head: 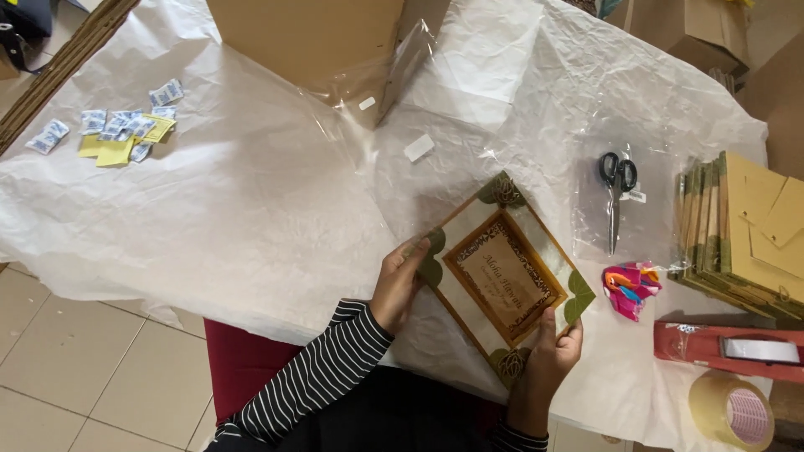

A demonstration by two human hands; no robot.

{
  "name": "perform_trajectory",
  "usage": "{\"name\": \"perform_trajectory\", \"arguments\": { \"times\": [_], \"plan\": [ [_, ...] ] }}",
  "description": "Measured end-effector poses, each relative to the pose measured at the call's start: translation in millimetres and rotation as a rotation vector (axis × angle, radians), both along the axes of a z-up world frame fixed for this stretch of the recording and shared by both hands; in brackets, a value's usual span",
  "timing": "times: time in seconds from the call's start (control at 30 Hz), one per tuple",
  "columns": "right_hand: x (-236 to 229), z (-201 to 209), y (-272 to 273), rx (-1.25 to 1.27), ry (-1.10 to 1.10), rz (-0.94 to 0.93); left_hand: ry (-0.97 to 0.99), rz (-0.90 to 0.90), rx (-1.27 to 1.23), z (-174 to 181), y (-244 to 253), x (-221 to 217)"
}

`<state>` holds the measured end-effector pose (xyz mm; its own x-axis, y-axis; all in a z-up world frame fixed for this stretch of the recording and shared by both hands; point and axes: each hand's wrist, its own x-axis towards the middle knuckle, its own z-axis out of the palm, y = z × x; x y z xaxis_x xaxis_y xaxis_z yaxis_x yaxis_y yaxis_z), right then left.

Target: The person places a decorative picture frame into a large plastic sleeve by hand, sliding it to the bottom and smoothing the plastic around the edges.

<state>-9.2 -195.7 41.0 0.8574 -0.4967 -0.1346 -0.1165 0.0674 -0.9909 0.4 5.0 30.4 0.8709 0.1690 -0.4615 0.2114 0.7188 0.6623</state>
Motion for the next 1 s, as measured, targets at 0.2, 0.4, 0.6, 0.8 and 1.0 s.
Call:
{"name": "perform_trajectory", "arguments": {
  "times": [0.2, 0.4, 0.6, 0.8, 1.0],
  "plan": [
    [2, -6, -2, -0.022, -0.012, -0.004, -0.059, 0.034, -0.008, -17, -6, 2],
    [5, -14, -8, -0.059, -0.003, -0.007, -0.012, -0.01, -0.037, -14, -4, 1],
    [4, -13, -10, -0.028, -0.009, 0.007, -0.084, 0.03, -0.112, -36, -3, 4],
    [-2, 10, 1, 0.017, 0.01, 0.014, -0.255, 0.076, 0.094, -9, 3, 0],
    [-7, 9, 2, 0.09, -0.025, -0.04, -0.236, 0.044, 0.202, -8, -10, -1]
  ]
}}
